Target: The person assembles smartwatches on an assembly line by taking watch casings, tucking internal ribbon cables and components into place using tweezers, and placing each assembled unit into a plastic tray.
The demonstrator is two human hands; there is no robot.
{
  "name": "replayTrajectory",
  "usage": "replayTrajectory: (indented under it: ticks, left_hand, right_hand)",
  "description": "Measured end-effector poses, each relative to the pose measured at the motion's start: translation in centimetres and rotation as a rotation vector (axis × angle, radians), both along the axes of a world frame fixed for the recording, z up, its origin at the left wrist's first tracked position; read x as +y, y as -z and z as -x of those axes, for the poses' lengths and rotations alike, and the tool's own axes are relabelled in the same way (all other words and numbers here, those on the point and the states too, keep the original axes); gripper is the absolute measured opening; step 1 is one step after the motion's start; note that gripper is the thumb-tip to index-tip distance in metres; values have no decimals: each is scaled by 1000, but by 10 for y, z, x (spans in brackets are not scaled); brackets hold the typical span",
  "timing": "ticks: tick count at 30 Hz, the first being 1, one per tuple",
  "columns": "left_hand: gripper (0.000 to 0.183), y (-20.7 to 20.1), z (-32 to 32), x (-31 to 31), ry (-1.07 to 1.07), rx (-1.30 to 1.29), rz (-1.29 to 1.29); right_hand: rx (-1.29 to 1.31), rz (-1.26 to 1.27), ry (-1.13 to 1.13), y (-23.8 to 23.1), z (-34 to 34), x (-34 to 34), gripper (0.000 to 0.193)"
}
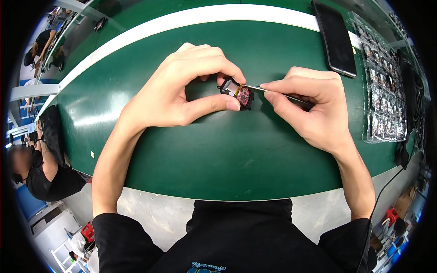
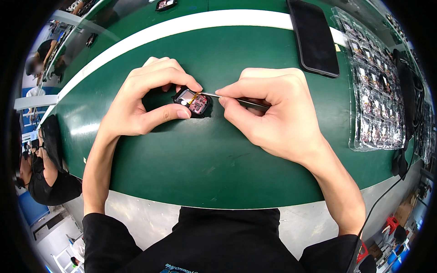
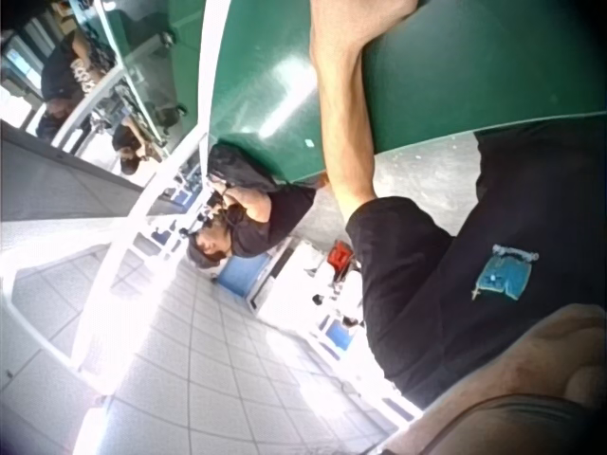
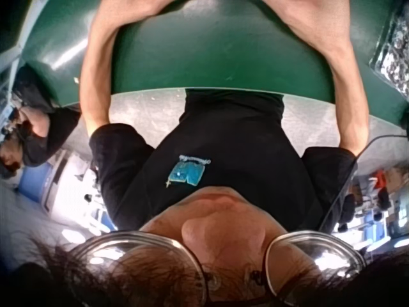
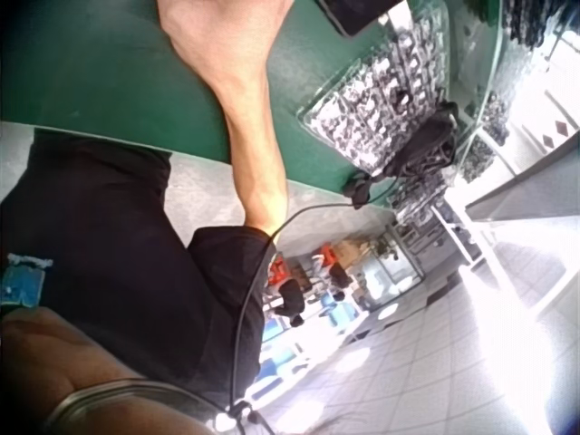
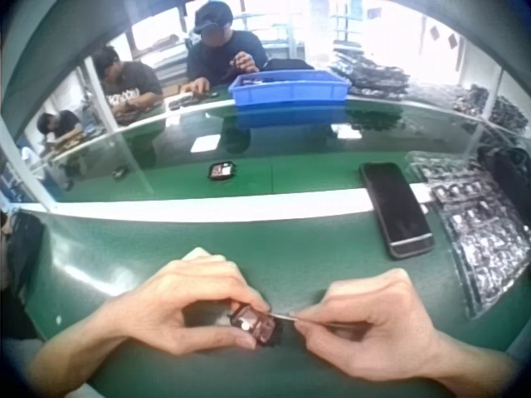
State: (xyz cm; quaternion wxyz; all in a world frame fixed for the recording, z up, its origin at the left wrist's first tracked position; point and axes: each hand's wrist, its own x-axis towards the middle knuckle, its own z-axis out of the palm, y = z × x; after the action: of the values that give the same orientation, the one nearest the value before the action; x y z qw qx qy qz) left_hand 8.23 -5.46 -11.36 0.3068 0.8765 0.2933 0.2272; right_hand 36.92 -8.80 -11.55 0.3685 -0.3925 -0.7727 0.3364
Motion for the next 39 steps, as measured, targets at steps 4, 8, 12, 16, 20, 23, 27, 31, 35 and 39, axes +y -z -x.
replayTrajectory:
  ticks: [4, 8, 12, 16, 20, 23, 27, 31, 35, 39]
  left_hand:
    - [42, -1, -1, 0, 1, -2, 12]
    - [42, -2, -1, -1, -8, 2, 13]
    - [41, 1, 0, -1, -14, -3, 18]
    - [41, -1, -1, 0, -10, 6, 11]
    - [41, 0, -1, 0, -11, 3, 28]
    - [41, 1, 0, -1, -22, -2, 18]
    - [43, 1, 0, -1, -11, -5, 11]
    - [47, -2, -3, -3, -36, -17, 13]
    - [50, 2, -5, -3, -34, -16, -28]
    - [50, -1, -6, -4, -18, 17, -64]
  right_hand:
    - [2, 21, -9, 1, -1, 0, 13]
    - [17, 2, -14, 2, -1, 0, 12]
    - [34, 42, 23, 3, 2, -2, 12]
    - [35, 19, 14, 4, -1, -1, 11]
    - [36, -55, -12, 8, 0, -1, 12]
    - [22, -104, -18, 10, 2, -4, 12]
    - [23, -97, 10, 8, 3, -4, 11]
    - [31, -64, 16, 4, -2, -1, 12]
    - [240, 89, 109, 11, -1, -1, 17]
    - [215, 107, 148, 7, 2, -2, 17]
